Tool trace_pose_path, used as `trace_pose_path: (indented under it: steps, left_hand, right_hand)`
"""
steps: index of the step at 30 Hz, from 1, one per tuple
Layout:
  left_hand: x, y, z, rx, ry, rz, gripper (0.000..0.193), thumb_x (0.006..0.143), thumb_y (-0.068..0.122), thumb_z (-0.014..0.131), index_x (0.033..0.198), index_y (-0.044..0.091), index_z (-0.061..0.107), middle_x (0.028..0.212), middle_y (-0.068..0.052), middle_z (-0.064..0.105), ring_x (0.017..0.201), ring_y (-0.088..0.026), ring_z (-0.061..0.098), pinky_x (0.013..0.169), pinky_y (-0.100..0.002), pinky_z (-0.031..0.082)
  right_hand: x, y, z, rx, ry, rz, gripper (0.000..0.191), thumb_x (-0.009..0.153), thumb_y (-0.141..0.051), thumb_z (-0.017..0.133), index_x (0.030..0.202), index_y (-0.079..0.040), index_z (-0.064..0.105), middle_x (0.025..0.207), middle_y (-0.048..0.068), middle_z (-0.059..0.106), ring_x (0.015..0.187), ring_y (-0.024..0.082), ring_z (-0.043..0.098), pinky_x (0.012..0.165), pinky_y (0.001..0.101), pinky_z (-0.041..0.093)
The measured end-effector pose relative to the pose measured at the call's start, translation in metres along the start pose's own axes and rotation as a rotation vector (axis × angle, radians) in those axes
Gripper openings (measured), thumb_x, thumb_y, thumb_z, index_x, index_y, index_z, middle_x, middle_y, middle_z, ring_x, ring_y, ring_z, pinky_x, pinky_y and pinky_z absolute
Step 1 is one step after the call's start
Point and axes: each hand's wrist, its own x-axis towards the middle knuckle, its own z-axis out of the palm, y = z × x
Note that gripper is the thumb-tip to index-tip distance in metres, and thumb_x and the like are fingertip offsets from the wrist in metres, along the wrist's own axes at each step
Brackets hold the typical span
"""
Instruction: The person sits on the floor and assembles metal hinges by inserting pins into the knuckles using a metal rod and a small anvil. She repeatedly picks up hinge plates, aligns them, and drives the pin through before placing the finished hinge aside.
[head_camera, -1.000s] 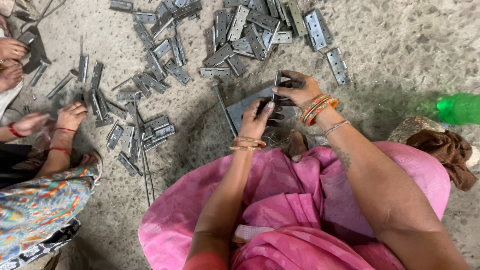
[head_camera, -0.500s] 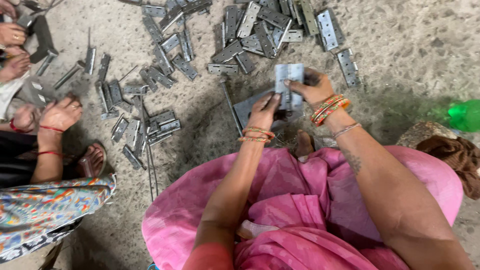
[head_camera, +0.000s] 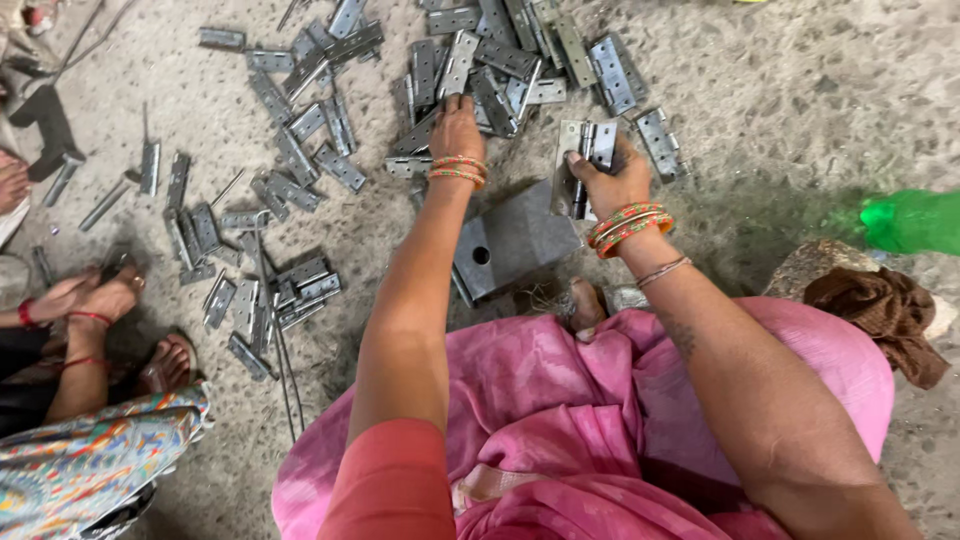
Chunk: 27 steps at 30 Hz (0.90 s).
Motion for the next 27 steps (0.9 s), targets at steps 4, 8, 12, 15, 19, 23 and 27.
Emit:
trace_pose_path:
  steps: [4, 8, 12, 15, 19, 23, 27]
  left_hand:
    - [0.007, 0.004, 0.009, 0.146, -0.107, -0.003, 0.032, 0.095, 0.013, 0.050, 0.123, 0.011, 0.065, 0.124, -0.012, 0.061, 0.118, -0.033, 0.059, 0.097, -0.056, 0.045]
    - [0.005, 0.000, 0.016, 0.236, -0.091, 0.078, 0.026, 0.097, 0.015, 0.053, 0.117, 0.011, 0.067, 0.124, -0.010, 0.064, 0.121, -0.032, 0.060, 0.102, -0.052, 0.046]
    - [-0.004, -0.016, 0.014, 0.185, -0.118, 0.060, 0.023, 0.090, 0.008, 0.060, 0.110, 0.008, 0.071, 0.117, -0.015, 0.068, 0.116, -0.036, 0.062, 0.099, -0.048, 0.050]
    - [-0.020, -0.024, 0.013, 0.037, -0.282, -0.032, 0.019, 0.088, 0.010, 0.066, 0.105, 0.005, 0.074, 0.112, -0.020, 0.071, 0.110, -0.039, 0.066, 0.096, -0.048, 0.054]
    - [-0.048, -0.025, 0.018, -0.247, -0.500, -0.347, 0.040, 0.077, 0.032, 0.083, 0.106, 0.005, 0.075, 0.109, -0.023, 0.071, 0.104, -0.040, 0.067, 0.092, -0.049, 0.053]
    - [-0.070, -0.027, 0.026, -0.495, -0.461, -0.601, 0.039, 0.092, 0.037, 0.075, 0.115, 0.006, 0.077, 0.110, -0.022, 0.074, 0.101, -0.038, 0.070, 0.093, -0.046, 0.052]
    - [-0.082, -0.033, 0.020, -0.811, -0.224, -0.624, 0.038, 0.095, 0.030, 0.074, 0.114, -0.003, 0.075, 0.099, -0.015, 0.080, 0.089, -0.027, 0.072, 0.083, -0.037, 0.053]
  right_hand:
    - [-0.001, -0.002, -0.003, -0.138, 0.053, 0.026, 0.034, 0.087, -0.016, 0.080, 0.115, -0.002, 0.066, 0.099, 0.005, 0.077, 0.086, 0.012, 0.073, 0.080, 0.0307, 0.058]
    - [-0.003, -0.005, -0.003, -0.145, -0.012, 0.078, 0.029, 0.086, -0.020, 0.082, 0.106, 0.000, 0.072, 0.096, 0.006, 0.078, 0.083, 0.012, 0.072, 0.079, 0.0307, 0.058]
    - [-0.006, -0.005, -0.001, -0.067, -0.049, 0.128, 0.024, 0.086, -0.017, 0.079, 0.103, -0.001, 0.074, 0.093, 0.006, 0.078, 0.081, 0.011, 0.071, 0.077, 0.0296, 0.057]
    - [-0.005, -0.002, -0.001, -0.127, -0.021, 0.153, 0.022, 0.088, -0.017, 0.079, 0.102, -0.001, 0.075, 0.091, 0.005, 0.078, 0.079, 0.011, 0.070, 0.075, 0.0296, 0.056]
    - [-0.002, 0.005, 0.000, -0.063, 0.019, 0.140, 0.023, 0.086, -0.015, 0.079, 0.104, -0.002, 0.073, 0.092, 0.005, 0.078, 0.079, 0.011, 0.070, 0.075, 0.0295, 0.056]
    - [-0.001, 0.010, 0.001, -0.061, 0.059, 0.129, 0.022, 0.086, -0.013, 0.077, 0.104, -0.001, 0.073, 0.092, 0.007, 0.077, 0.080, 0.012, 0.070, 0.075, 0.0309, 0.056]
    - [-0.001, 0.008, 0.002, -0.059, 0.078, 0.152, 0.024, 0.085, -0.013, 0.077, 0.105, 0.000, 0.071, 0.092, 0.007, 0.077, 0.080, 0.013, 0.071, 0.075, 0.0317, 0.057]
